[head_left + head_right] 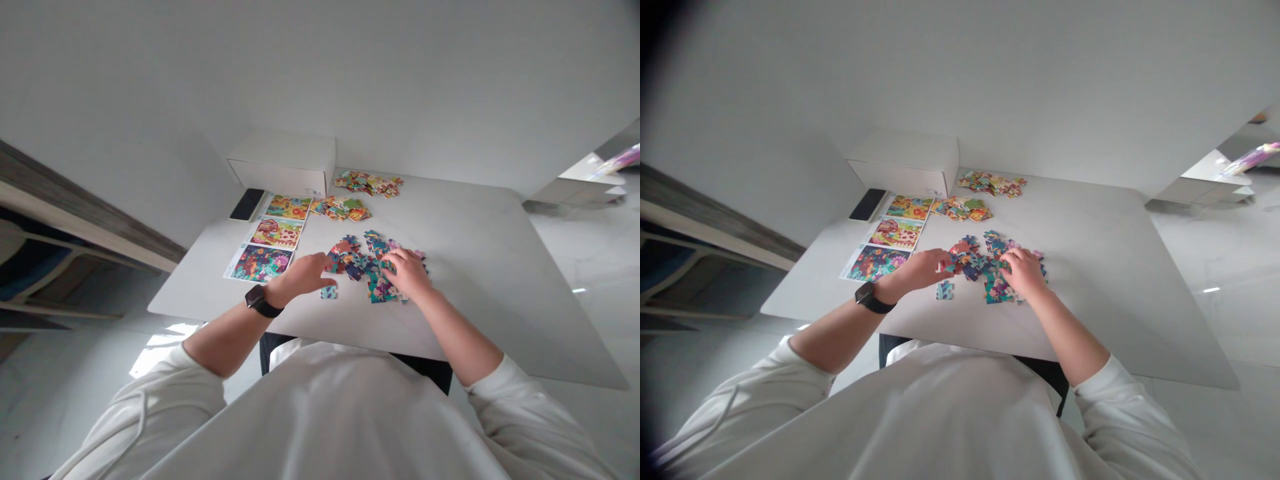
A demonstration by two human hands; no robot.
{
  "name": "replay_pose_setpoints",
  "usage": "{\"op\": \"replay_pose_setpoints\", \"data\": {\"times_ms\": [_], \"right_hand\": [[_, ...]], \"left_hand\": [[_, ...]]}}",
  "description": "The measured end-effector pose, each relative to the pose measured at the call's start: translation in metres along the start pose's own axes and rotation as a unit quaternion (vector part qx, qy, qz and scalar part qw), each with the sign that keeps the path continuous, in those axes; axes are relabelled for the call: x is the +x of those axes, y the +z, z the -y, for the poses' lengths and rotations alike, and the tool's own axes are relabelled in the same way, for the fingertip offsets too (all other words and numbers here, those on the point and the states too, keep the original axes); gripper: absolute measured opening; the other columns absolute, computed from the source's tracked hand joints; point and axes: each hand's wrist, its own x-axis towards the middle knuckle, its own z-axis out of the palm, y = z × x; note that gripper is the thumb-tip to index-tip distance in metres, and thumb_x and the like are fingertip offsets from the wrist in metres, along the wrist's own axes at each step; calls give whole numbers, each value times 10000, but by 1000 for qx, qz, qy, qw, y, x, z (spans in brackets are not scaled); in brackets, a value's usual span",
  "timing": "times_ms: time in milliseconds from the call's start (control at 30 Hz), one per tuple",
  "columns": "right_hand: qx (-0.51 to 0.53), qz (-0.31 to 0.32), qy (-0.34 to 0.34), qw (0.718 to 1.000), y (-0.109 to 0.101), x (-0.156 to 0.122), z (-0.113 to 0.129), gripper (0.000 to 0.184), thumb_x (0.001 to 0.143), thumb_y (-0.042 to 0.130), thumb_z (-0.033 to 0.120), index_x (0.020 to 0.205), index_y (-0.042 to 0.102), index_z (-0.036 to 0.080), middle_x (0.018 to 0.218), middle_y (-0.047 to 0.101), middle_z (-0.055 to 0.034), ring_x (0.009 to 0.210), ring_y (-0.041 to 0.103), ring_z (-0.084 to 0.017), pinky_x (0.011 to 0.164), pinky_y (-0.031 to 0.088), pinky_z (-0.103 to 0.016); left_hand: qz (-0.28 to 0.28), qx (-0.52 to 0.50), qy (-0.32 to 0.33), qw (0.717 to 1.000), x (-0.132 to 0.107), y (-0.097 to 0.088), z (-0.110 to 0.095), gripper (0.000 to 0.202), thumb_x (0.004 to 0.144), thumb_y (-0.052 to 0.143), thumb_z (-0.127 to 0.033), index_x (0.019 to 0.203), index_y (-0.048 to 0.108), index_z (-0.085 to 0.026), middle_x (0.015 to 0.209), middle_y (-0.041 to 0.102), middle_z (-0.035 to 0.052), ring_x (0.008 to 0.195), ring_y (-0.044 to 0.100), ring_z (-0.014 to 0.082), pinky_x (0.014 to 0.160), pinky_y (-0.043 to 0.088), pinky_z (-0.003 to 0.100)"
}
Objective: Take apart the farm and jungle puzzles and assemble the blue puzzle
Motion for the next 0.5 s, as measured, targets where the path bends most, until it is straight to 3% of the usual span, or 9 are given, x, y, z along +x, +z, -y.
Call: {"op": "replay_pose_setpoints", "data": {"times_ms": [100, 233, 333, 500], "right_hand": [[-10, 44, -34, 998, 9, 3, 5, 278, 964, 720, 233, 1241, 746, 242, 1280, 757, -115, 1243, 661, -328, 1163, 453, -512], [-22, 110, -58, 992, 17, 23, 18, 507, 946, 762, 221, 1442, 658, 243, 1396, 743, -123, 1285, 655, -338, 1173, 451, -535], [-43, 155, -50, 986, 17, 39, 25, 612, 878, 855, 232, 1457, 657, 236, 1366, 759, -148, 1276, 664, -353, 1120, 495, -496], [-75, 198, -49, 976, 10, 56, 30, 636, 782, 919, 189, 1381, 722, 274, 1328, 768, -135, 1251, 683, -365, 1083, 515, -470]], "left_hand": [[58, 39, -1, 998, -30, 1, -9, 443, 865, 848, -462, 1198, 714, -203, 1160, 713, 117, 1038, 709, 301, 911, 558, 387], [63, 53, 7, 997, -49, 1, -21, 416, 834, 893, -371, 1157, 690, -204, 1222, 679, 142, 1127, 679, 320, 992, 543, 415], [62, 38, 10, 997, -49, 2, -25, 400, 838, 877, -293, 1165, 664, -204, 1232, 685, 137, 1129, 683, 304, 990, 548, 401], [51, -9, -16, 999, -33, 10, -25, 412, 885, 790, -207, 1261, 621, -225, 1149, 753, 86, 1089, 726, 285, 918, 567, 367]]}}
